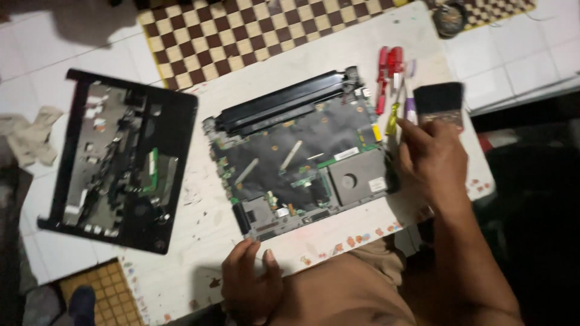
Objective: The person is disassembling and cleaning the internal components of a laptop, specifically the fan and motherboard area, using brushes and a screwdriver.
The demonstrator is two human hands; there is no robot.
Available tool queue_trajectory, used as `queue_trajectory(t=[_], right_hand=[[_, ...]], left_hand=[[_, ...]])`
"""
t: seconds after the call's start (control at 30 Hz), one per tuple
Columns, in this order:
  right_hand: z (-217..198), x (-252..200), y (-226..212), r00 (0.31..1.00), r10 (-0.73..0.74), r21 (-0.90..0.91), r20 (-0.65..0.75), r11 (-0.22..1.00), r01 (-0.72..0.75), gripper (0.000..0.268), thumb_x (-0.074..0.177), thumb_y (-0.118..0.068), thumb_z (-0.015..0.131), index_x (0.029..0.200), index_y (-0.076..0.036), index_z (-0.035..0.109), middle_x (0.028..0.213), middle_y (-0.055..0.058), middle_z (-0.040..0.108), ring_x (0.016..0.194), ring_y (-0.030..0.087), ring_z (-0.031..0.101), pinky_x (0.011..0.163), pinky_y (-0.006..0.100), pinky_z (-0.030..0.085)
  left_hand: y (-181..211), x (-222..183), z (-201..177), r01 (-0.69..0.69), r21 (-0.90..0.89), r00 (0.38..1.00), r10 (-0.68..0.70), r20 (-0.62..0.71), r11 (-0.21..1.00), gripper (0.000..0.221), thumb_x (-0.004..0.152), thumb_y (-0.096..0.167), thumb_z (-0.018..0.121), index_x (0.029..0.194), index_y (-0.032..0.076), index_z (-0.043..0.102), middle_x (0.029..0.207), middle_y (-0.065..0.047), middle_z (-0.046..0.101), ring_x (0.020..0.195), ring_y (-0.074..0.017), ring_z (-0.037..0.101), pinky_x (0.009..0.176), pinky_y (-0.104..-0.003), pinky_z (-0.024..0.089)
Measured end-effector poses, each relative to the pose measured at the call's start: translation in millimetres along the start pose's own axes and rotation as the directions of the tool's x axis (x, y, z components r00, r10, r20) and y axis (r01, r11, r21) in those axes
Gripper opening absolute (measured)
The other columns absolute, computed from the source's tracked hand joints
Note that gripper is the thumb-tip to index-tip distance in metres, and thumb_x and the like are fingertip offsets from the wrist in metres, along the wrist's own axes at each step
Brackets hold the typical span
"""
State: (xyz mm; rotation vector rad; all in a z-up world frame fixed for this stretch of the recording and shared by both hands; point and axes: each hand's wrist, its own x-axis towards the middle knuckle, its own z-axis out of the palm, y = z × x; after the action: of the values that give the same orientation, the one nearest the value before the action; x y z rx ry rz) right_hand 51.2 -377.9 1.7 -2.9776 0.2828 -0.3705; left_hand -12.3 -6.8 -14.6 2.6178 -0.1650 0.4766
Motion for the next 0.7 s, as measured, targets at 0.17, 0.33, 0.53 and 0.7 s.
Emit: queue_trajectory(t=[0.17, 0.33, 0.53, 0.7], right_hand=[[-23, -19, -8, 0.995, 0.034, 0.049, -0.097, 0.998, -0.029, 0.033, 0.101, -0.017, 0.076, 0.134, -0.012, 0.082, 0.109, 0.018, 0.069, 0.094, 0.038, 0.063, 0.077, 0.047, 0.049], [-16, -44, 21, 0.992, -0.009, -0.187, -0.126, 0.982, -0.015, 0.021, 0.112, -0.034, 0.087, 0.130, -0.022, 0.084, 0.102, 0.010, 0.068, 0.094, 0.034, 0.068, 0.079, 0.045, 0.054], [-9, -34, 24, 0.945, 0.280, -0.304, 0.167, 0.927, -0.221, 0.032, 0.106, -0.055, 0.073, 0.107, -0.024, 0.077, 0.094, 0.003, 0.074, 0.088, 0.036, 0.073, 0.069, 0.049, 0.055], [-16, -31, 22, 0.953, 0.257, -0.355, 0.162, 0.916, -0.187, 0.034, 0.115, -0.054, 0.065, 0.112, -0.025, 0.083, 0.099, 0.001, 0.079, 0.084, 0.025, 0.075, 0.063, 0.037, 0.051]], left_hand=[[1, 11, -6, -0.048, -0.075, 0.999, 0.047, -0.007, 0.996, 0.019, 0.096, 0.026, 0.061, 0.101, 0.009, 0.069, 0.109, -0.008, 0.071, 0.097, -0.0294, 0.070, 0.087, -0.038, 0.056], [0, 15, -8, -0.081, -0.109, 0.997, 0.081, -0.010, 0.991, 0.018, 0.094, 0.023, 0.063, 0.103, 0.008, 0.070, 0.109, -0.007, 0.070, 0.099, -0.0261, 0.069, 0.083, -0.035, 0.057], [-4, 13, -10, -0.110, -0.162, 0.994, 0.110, -0.009, 0.981, 0.020, 0.093, 0.018, 0.066, 0.108, 0.006, 0.068, 0.111, -0.010, 0.068, 0.101, -0.0288, 0.069, 0.089, -0.039, 0.058], [-6, 11, -9, -0.129, -0.184, 0.991, 0.131, -0.003, 0.974, 0.022, 0.094, 0.019, 0.066, 0.112, 0.005, 0.067, 0.115, -0.010, 0.067, 0.105, -0.0289, 0.067, 0.090, -0.041, 0.057]])
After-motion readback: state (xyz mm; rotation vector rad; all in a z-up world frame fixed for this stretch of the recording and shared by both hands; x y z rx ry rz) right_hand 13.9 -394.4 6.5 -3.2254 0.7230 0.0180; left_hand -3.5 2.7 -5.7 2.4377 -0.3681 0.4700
